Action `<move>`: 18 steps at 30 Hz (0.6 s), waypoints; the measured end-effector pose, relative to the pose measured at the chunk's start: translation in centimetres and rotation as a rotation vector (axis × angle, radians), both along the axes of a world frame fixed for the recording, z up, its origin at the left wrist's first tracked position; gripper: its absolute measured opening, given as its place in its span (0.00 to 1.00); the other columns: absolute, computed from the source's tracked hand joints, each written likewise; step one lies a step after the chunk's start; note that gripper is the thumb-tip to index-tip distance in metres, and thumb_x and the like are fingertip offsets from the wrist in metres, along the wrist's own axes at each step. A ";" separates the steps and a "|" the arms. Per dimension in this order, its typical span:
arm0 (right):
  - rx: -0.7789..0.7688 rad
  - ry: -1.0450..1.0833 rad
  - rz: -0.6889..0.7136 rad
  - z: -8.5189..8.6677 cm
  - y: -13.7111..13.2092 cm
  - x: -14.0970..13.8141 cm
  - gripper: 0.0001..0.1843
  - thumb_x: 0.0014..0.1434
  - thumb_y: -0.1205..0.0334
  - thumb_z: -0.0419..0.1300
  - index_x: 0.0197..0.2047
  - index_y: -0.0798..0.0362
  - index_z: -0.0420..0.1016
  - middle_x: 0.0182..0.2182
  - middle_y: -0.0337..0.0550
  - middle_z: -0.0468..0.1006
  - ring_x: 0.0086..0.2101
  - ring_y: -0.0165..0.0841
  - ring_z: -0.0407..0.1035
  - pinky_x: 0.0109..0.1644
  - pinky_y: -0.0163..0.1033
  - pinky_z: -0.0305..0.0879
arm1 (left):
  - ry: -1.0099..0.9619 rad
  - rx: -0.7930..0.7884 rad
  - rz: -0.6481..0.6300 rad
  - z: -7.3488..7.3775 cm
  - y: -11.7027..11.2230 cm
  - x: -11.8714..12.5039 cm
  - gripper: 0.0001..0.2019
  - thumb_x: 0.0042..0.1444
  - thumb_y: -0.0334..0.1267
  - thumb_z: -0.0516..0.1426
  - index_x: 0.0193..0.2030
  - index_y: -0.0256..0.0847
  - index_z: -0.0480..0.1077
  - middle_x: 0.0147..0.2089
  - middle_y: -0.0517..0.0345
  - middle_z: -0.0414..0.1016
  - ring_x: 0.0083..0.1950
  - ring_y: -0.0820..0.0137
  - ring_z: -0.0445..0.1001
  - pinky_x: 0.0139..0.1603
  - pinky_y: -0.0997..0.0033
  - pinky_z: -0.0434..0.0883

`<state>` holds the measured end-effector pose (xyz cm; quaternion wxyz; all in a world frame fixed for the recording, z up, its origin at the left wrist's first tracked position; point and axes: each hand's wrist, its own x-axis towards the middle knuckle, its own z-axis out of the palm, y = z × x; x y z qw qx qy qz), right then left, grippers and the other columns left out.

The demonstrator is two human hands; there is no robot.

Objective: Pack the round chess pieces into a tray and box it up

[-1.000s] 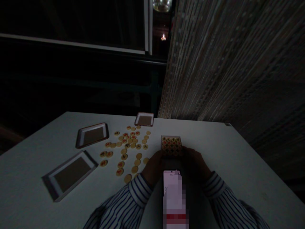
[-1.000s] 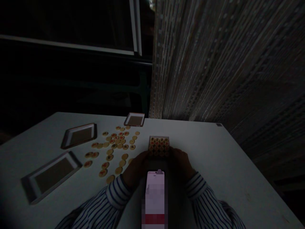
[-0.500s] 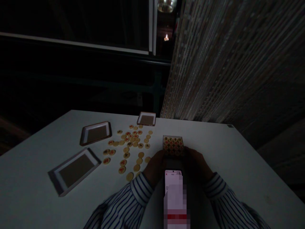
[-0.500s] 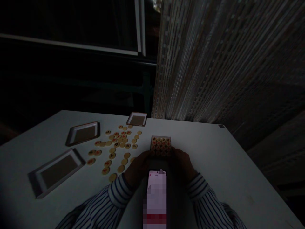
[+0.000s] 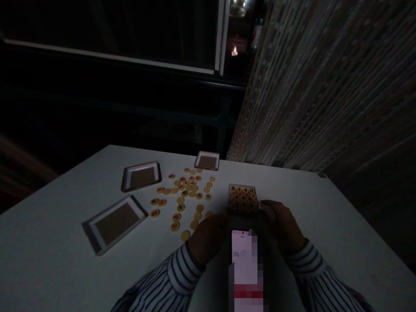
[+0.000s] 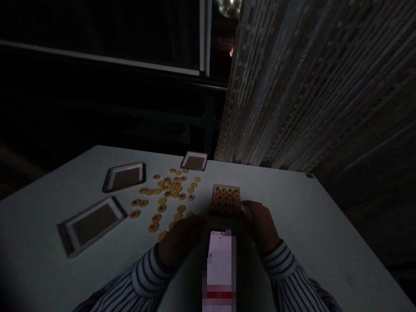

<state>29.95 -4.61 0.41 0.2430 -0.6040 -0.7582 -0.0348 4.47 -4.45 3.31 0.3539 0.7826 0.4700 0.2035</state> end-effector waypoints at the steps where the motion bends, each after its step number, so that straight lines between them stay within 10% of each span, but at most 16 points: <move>1: 0.000 -0.007 0.018 0.2 0.1 -0.2 0.16 0.56 0.57 0.51 0.45 0.56 0.69 0.41 0.51 0.75 0.42 0.39 0.68 0.45 0.45 0.64 | 0.010 0.007 0.015 0.0 0.0 -0.4 0.16 0.55 0.37 0.46 0.47 0.41 0.69 0.45 0.52 0.74 0.46 0.65 0.72 0.46 0.65 0.67; 18: -0.345 -0.326 0.150 5.7 5.5 -7.4 0.12 0.53 0.61 0.54 0.40 0.52 0.74 0.37 0.47 0.77 0.38 0.36 0.70 0.39 0.36 0.61 | -0.010 0.142 0.264 0.2 4.2 -8.2 0.17 0.54 0.43 0.47 0.44 0.41 0.71 0.44 0.53 0.75 0.46 0.65 0.72 0.49 0.65 0.66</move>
